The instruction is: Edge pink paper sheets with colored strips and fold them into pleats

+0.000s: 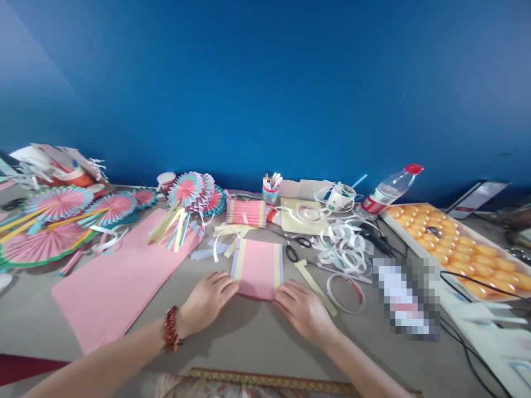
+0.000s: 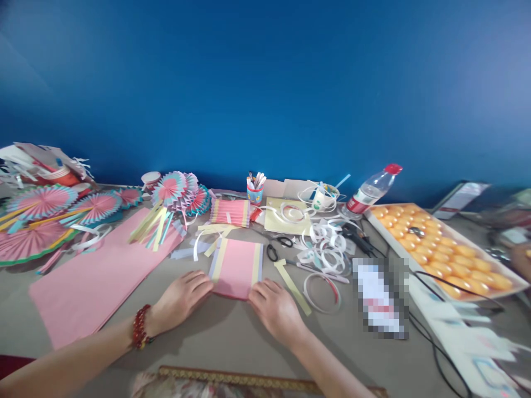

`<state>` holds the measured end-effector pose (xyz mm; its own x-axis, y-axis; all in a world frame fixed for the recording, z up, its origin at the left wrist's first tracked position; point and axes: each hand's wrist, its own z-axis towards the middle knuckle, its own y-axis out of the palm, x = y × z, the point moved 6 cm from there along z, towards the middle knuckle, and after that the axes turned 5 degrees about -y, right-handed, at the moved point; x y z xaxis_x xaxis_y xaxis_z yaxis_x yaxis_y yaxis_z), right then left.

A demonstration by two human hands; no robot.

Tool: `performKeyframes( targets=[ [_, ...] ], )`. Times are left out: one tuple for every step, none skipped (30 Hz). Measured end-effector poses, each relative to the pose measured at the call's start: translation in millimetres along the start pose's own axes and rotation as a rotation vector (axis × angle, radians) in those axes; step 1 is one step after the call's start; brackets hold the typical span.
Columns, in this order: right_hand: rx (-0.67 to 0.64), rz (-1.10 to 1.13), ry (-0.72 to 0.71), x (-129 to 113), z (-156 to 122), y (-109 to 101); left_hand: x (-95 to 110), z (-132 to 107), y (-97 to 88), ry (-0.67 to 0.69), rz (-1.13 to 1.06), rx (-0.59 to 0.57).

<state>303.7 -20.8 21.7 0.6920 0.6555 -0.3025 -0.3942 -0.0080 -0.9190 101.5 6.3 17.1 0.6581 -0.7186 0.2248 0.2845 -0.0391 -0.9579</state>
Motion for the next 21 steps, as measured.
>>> performKeyframes(
  targets=[
    [0.002, 0.031, 0.015, 1.9, 0.5, -0.4, -3.3, 1.0, -1.2, -0.033, -0.053, 0.005],
    [0.004, 0.064, 0.035, 4.1, 1.3, -1.1, -6.5, 2.1, -2.3, -0.064, -0.108, 0.009],
    [0.006, 0.096, 0.056, 6.4, 2.4, -2.0, -9.5, 3.2, -3.3, -0.087, -0.162, 0.013],
    [0.005, 0.125, 0.074, 8.5, 3.6, -3.0, -12.0, 4.2, -4.2, -0.102, -0.213, 0.015],
    [0.001, 0.15, 0.089, 10.2, 5.1, -4.1, -14.2, 5.3, -5.0, -0.114, -0.258, 0.017],
    [-0.002, 0.171, 0.099, 11.4, 6.7, -5.3, -16.3, 6.3, -5.6, -0.127, -0.297, 0.019],
    [-0.007, 0.188, 0.105, 12.0, 8.4, -6.3, -18.3, 7.4, -6.0, -0.141, -0.327, 0.017],
    [-0.012, 0.198, 0.11, 12.2, 10.1, -7.0, -20.0, 8.5, -6.1, -0.156, -0.35, 0.01],
    [-0.018, 0.199, 0.114, 11.9, 11.7, -7.4, -21.3, 9.7, -5.9, -0.168, -0.364, 0.0],
    [-0.023, 0.19, 0.119, 11.3, 13.1, -7.4, -22.3, 11.0, -5.7, -0.179, -0.371, -0.012],
    [-0.025, 0.17, 0.124, 10.4, 14.4, -7.0, -23.0, 12.3, -5.7, -0.188, -0.373, -0.022],
    [-0.026, 0.144, 0.127, 9.1, 15.5, -6.3, -23.4, 13.6, -5.7, -0.193, -0.374, -0.031],
    [-0.025, 0.115, 0.126, 7.4, 16.5, -5.2, -23.6, 14.8, -5.8, -0.195, -0.374, -0.04],
    [-0.024, 0.086, 0.121, 5.4, 17.4, -3.7, -23.8, 15.9, -6.1, -0.196, -0.374, -0.047],
    [-0.023, 0.061, 0.112, 3.3, 18.3, -2.1, -23.9, 16.9, -6.5, -0.196, -0.374, -0.053],
    [-0.024, 0.042, 0.102, 1.4, 19.0, -0.2, -24.0, 17.6, -6.9, -0.197, -0.374, -0.059],
    [-0.028, 0.028, 0.094, -0.1, 19.6, 1.7, -24.2, 18.3, -7.4, -0.197, -0.374, -0.065],
    [-0.032, 0.018, 0.092, -0.7, 20.3, 3.5, -24.5, 18.8, -7.9, -0.198, -0.374, -0.071],
    [-0.036, 0.012, 0.096, -0.5, 20.9, 5.0, -24.8, 19.4, -8.5, -0.199, -0.374, -0.077],
    [-0.038, 0.012, 0.106, 0.5, 21.7, 6.1, -25.2, 20.0, -8.9, -0.199, -0.376, -0.084],
    [-0.039, 0.017, 0.119, 2.0, 22.6, 6.8, -25.6, 20.6, -9.2, -0.198, -0.377, -0.091]
  ],
)
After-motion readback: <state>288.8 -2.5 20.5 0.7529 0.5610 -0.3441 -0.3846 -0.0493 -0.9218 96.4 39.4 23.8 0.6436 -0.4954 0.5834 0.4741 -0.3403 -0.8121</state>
